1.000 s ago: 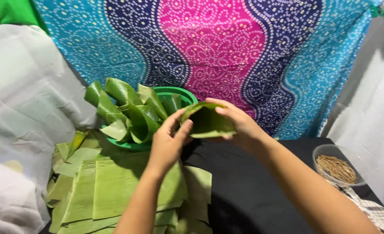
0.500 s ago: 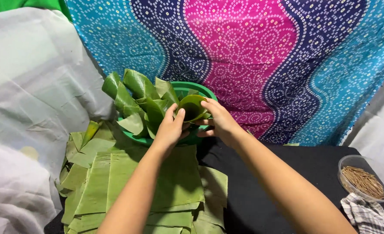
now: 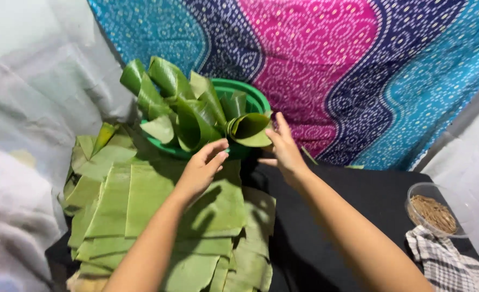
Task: Wiping banana leaves with a cloth and rolling them into cones, then securing the shape with small wooden sticks.
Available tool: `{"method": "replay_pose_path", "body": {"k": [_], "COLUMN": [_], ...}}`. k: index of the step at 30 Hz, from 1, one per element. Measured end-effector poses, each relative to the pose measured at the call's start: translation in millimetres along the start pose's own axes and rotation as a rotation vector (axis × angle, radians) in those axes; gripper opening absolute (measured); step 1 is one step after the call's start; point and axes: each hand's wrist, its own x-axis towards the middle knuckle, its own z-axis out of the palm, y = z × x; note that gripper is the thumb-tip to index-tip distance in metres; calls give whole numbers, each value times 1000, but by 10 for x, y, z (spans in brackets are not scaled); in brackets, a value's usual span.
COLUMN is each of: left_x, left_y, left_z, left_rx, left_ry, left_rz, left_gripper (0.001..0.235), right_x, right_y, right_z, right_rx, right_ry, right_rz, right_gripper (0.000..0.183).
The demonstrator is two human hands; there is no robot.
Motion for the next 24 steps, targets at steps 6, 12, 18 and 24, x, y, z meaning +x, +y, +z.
{"method": "replay_pose_path", "body": {"k": [6,12,18,24], "left_x": [-759,-1212,-1327,-1313], "left_y": [-702,-1232,-1131,-1049], "left_z": [-836,-1444,-1355,-1250], "left_rx": [617,934,912,548], "left_ry": [309,384,476,422], "left_rz": [121,-416,-229,-211], "left_gripper": [18,66,70,49], "right_x": [-238,-144,-513,-523], "right_y": [1247,2041,1570,1420], "right_z": [-337,-75,262,10], "right_rx": [-148,-505,-679,-861], "right_ry": [6,-50,-18,-109], "right_rz": [4,94,109,43], "right_gripper": [66,67,70,45]}}
